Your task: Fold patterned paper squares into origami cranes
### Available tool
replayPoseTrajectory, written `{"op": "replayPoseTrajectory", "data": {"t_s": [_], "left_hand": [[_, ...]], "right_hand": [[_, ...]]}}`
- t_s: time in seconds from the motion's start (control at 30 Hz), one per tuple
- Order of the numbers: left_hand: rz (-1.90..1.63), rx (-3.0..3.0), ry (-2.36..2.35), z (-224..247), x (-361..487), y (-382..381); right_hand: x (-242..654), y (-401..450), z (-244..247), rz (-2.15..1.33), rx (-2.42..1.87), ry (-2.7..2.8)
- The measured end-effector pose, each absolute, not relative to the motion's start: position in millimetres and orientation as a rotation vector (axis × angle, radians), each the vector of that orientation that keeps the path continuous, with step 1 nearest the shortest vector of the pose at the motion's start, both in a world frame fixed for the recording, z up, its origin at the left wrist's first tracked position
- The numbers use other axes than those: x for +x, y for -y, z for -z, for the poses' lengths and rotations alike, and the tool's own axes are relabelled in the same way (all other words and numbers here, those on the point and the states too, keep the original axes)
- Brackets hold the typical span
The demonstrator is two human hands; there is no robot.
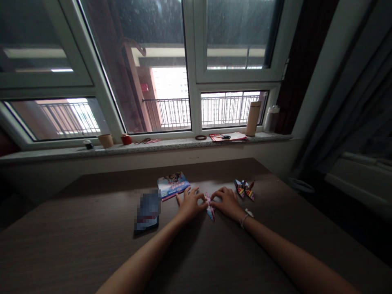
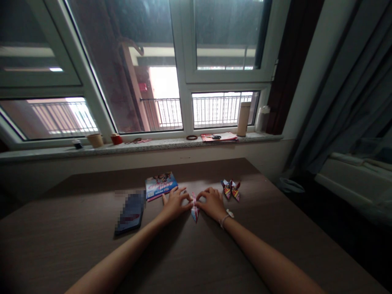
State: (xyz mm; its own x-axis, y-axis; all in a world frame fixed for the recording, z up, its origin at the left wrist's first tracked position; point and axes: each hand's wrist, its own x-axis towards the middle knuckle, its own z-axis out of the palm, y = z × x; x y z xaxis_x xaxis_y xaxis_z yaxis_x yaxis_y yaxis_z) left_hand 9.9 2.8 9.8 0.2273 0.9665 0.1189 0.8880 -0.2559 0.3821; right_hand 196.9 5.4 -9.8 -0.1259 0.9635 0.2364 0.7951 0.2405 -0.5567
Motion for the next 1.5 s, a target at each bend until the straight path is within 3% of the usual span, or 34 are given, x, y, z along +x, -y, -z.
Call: {"op": "replayPoseTrajectory", "data": {"t_s": [0.5, 1.5], "left_hand": [[-0.316, 2.244, -1.716, -19, -4, -11], [-0.577, 2.349, -1.708, -1, -4, 1]], "right_hand": [[212, -14, 8, -0.529, -1.535, 2.037], [219, -6, 12, -0.351, -1.307, 2.162]]}}
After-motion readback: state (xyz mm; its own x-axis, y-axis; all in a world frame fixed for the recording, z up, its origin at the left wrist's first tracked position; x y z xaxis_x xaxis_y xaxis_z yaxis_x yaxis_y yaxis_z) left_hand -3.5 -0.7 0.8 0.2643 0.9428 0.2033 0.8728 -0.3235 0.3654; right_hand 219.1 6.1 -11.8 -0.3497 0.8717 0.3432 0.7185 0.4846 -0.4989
